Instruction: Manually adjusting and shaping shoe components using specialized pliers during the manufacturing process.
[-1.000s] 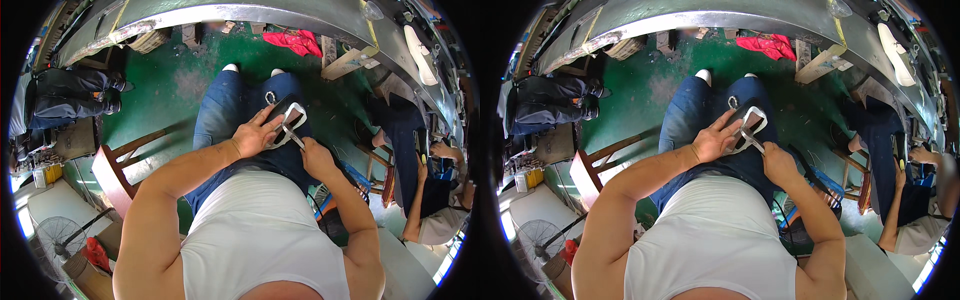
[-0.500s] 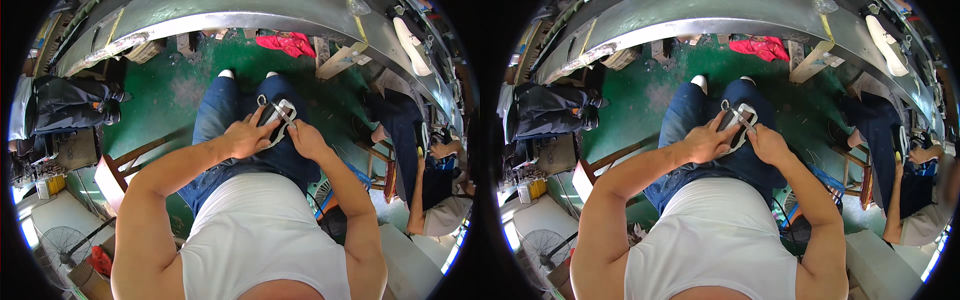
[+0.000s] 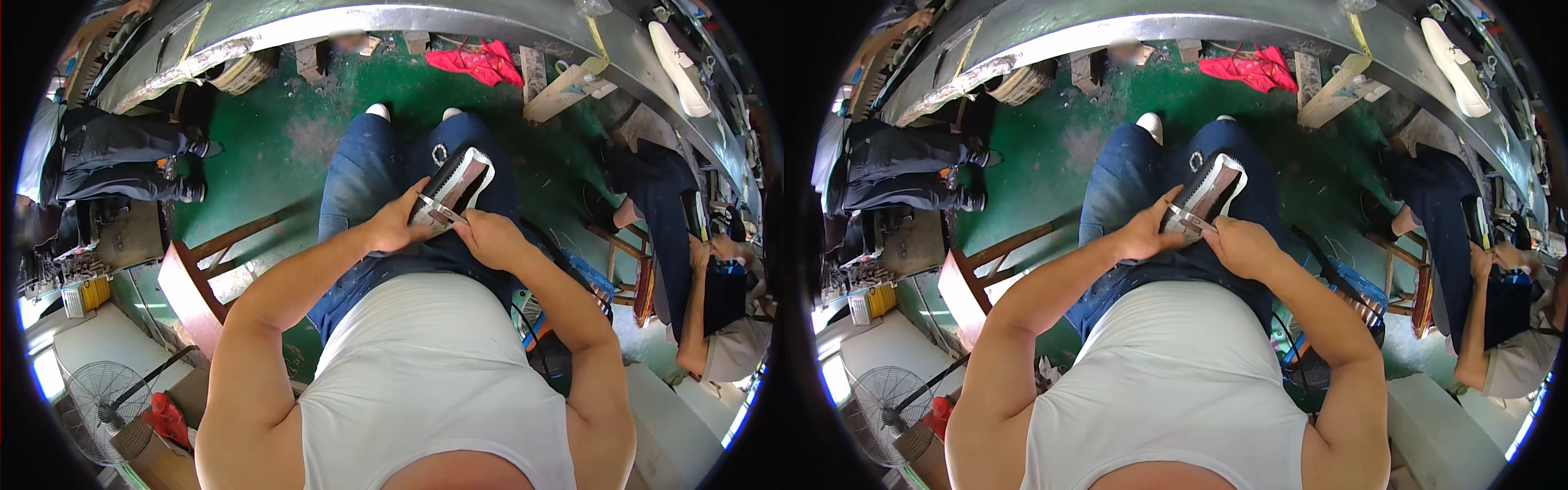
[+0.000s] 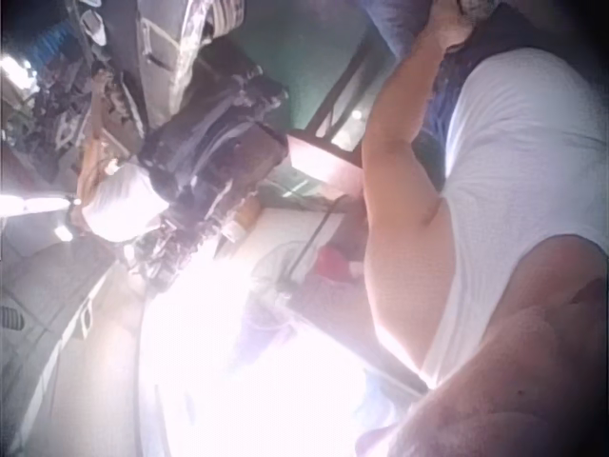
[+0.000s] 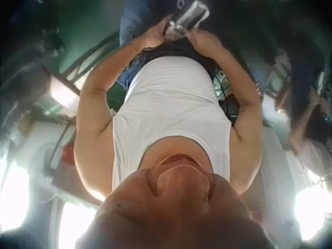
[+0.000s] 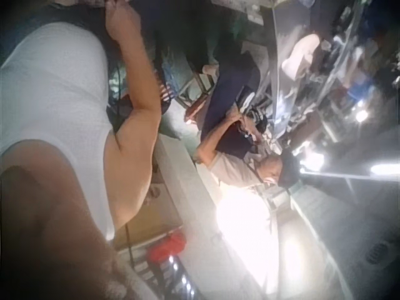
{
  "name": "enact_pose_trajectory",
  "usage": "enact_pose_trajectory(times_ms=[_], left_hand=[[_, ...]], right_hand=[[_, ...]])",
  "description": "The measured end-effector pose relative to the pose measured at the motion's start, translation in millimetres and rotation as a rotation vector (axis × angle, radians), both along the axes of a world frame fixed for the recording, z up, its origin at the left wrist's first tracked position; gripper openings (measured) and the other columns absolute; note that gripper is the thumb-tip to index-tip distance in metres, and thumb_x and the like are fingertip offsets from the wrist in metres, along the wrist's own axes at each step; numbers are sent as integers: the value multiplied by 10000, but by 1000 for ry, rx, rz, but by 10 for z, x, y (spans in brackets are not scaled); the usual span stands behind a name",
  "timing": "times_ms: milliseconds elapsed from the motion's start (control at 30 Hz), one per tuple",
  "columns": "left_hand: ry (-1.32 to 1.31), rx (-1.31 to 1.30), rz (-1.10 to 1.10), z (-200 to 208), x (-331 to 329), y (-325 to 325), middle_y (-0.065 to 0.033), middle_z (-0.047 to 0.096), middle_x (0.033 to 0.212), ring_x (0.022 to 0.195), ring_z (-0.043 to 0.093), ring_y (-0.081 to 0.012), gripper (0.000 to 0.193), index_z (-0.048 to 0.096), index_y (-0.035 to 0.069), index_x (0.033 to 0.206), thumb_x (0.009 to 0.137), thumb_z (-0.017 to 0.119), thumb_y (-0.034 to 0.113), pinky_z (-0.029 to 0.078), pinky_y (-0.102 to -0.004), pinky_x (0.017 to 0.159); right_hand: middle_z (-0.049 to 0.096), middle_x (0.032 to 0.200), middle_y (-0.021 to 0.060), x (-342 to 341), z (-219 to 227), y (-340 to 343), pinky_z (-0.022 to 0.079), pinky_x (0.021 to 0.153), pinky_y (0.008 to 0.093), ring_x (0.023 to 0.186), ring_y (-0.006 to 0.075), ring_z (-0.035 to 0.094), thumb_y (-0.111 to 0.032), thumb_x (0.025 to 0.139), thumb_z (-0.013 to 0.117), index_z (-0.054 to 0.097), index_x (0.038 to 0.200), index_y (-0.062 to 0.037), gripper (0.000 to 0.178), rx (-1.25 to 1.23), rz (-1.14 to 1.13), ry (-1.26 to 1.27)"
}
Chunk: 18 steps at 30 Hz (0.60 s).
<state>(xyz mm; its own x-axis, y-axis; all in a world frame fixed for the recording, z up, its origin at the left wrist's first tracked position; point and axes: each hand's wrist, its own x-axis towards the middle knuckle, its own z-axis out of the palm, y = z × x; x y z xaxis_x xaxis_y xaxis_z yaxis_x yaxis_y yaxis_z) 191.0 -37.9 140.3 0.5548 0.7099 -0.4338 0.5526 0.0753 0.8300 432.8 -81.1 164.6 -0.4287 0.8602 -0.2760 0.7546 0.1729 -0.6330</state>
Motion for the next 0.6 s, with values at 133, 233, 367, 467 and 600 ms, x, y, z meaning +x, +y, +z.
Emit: enact_pose_trajectory(times_ms=[133,233,367,467,600], left_hand=[[135,-10,-150,265,-19,243,-285,570,1311,1210,573,-420,932,264,100,1542,772,784,189,443,-415,1048],[225,261,-74,659,-40,325,-271,650,1167,1059,662,-406,833,380,55,1453,732,788,143,527,-413,918],[-147,378,210,1132,-18,544,-180,689,1071,975,687,-219,705,443,47,1304,717,833,38,551,-339,842],[-581,263,366,1099,223,716,-110,666,1024,911,654,-148,580,461,23,1222,780,834,70,551,-300,797],[-284,207,395,713,497,1040,-122,679,1003,903,651,-165,469,569,-43,1153,871,772,272,540,-313,782]], right_hand=[[667,912,203,188,-77,-126,517,760,435,843,358,661,-313,1021,484,593,1053,14,347,-105,-156,161],[663,901,120,381,-278,-301,516,745,340,802,230,654,-272,1025,496,586,1127,21,322,-189,-437,482],[635,961,42,458,-425,-505,499,731,266,815,110,612,-228,1005,549,546,1206,10,311,-110,-632,686],[632,973,45,490,-514,-498,499,725,261,828,117,619,-210,988,578,526,1229,8,329,-121,-673,749],[647,935,73,527,-321,-384,502,735,274,842,122,630,-188,974,586,540,1213,14,316,-238,-649,616]])
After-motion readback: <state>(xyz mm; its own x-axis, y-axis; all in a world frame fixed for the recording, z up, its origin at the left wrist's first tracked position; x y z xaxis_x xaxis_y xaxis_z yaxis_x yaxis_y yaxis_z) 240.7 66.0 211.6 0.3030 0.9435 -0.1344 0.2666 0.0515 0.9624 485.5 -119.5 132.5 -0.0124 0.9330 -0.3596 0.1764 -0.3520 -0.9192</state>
